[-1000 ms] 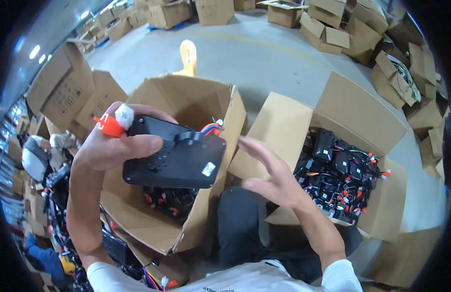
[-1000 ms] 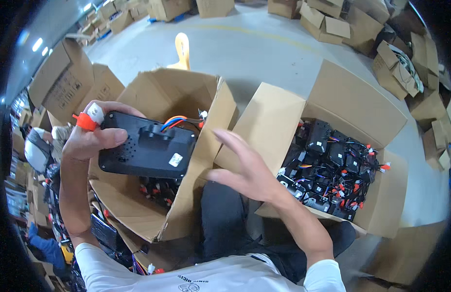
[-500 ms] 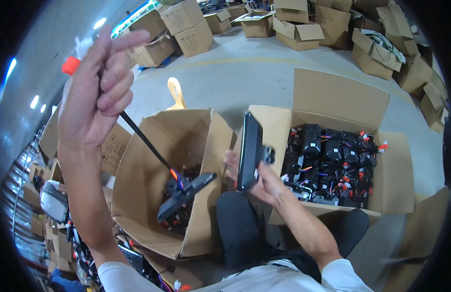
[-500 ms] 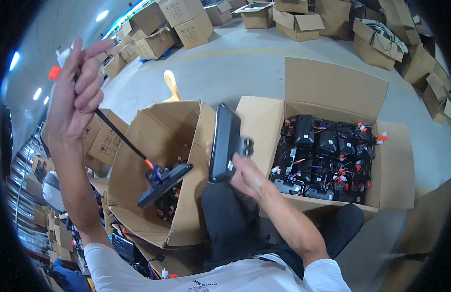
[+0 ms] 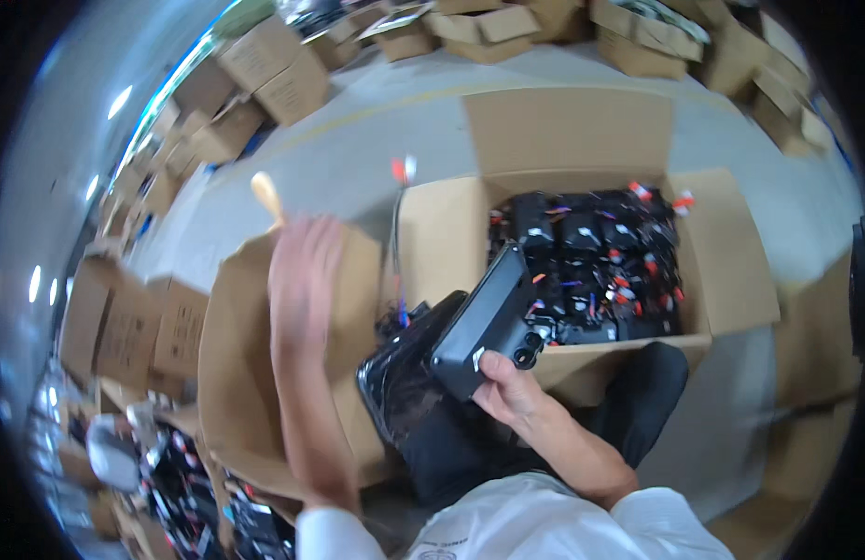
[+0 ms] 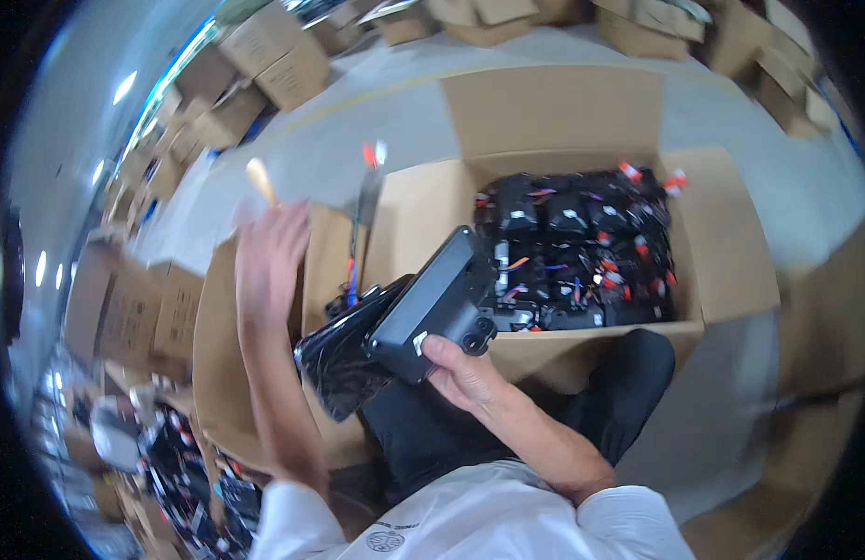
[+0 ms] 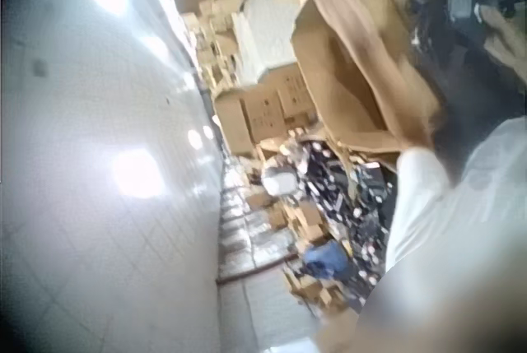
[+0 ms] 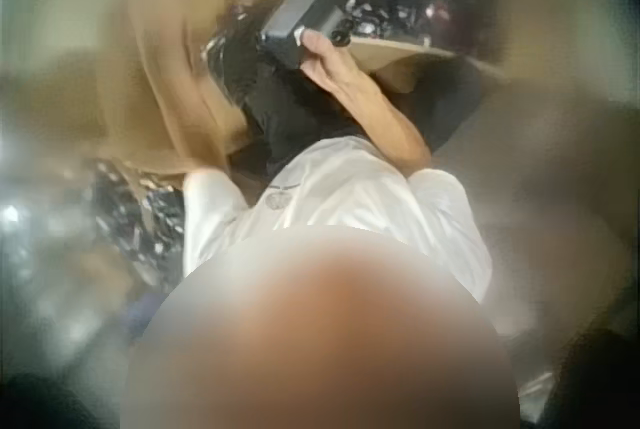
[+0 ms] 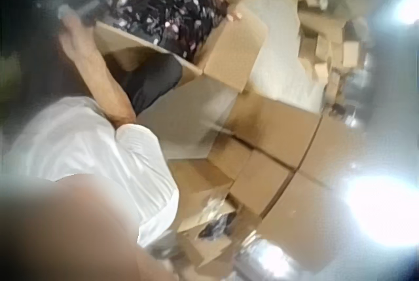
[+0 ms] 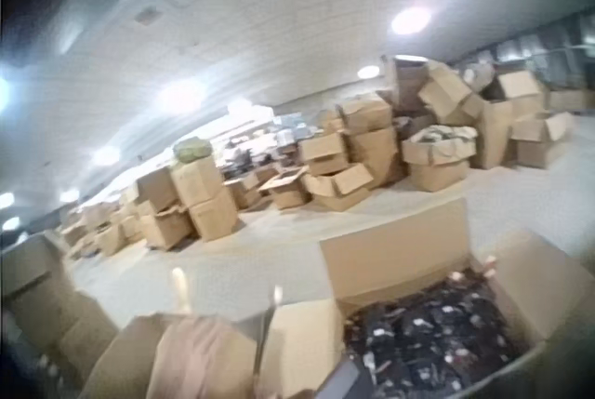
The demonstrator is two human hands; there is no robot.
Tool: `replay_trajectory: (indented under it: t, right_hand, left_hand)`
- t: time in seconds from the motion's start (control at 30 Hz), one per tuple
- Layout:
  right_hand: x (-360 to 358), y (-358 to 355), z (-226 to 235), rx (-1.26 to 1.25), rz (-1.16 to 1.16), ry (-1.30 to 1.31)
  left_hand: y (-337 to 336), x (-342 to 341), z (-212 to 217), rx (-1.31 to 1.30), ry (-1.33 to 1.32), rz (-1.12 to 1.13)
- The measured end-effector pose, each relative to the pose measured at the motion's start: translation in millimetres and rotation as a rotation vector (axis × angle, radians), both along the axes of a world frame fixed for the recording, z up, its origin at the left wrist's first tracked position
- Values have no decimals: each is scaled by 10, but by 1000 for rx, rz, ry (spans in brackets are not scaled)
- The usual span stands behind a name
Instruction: The person transfers electronic devices with wiring harnesses from one cardboard box into another cardboard box by hand, and then folds the flaps of the box closed.
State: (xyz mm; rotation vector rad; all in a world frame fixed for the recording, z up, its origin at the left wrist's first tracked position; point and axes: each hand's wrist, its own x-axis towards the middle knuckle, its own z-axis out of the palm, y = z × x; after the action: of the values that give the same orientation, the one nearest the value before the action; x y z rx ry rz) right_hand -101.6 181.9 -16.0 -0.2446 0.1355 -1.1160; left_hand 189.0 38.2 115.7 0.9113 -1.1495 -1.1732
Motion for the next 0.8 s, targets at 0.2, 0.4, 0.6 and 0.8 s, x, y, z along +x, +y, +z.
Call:
replay_trajectory:
  t: [0.2, 0.4, 0.6, 0.8]
  right_hand:
    - [-620, -95, -340, 19, -136, 449]
    - [-1663, -445, 58, -615, 210, 990]
    - [-1686, -752, 264, -1274, 558, 1432]
    - [-1664, -693, 202, -1181, 594, 1487]
  left_hand:
    - [1544, -1604, -951, 48, -254, 175]
    - [1253, -1286, -1017, 380, -90, -81]
    - [1362, -1162, -1390, 384, -25, -353]
    - [1343, -1294, -1104, 397, -300, -239]
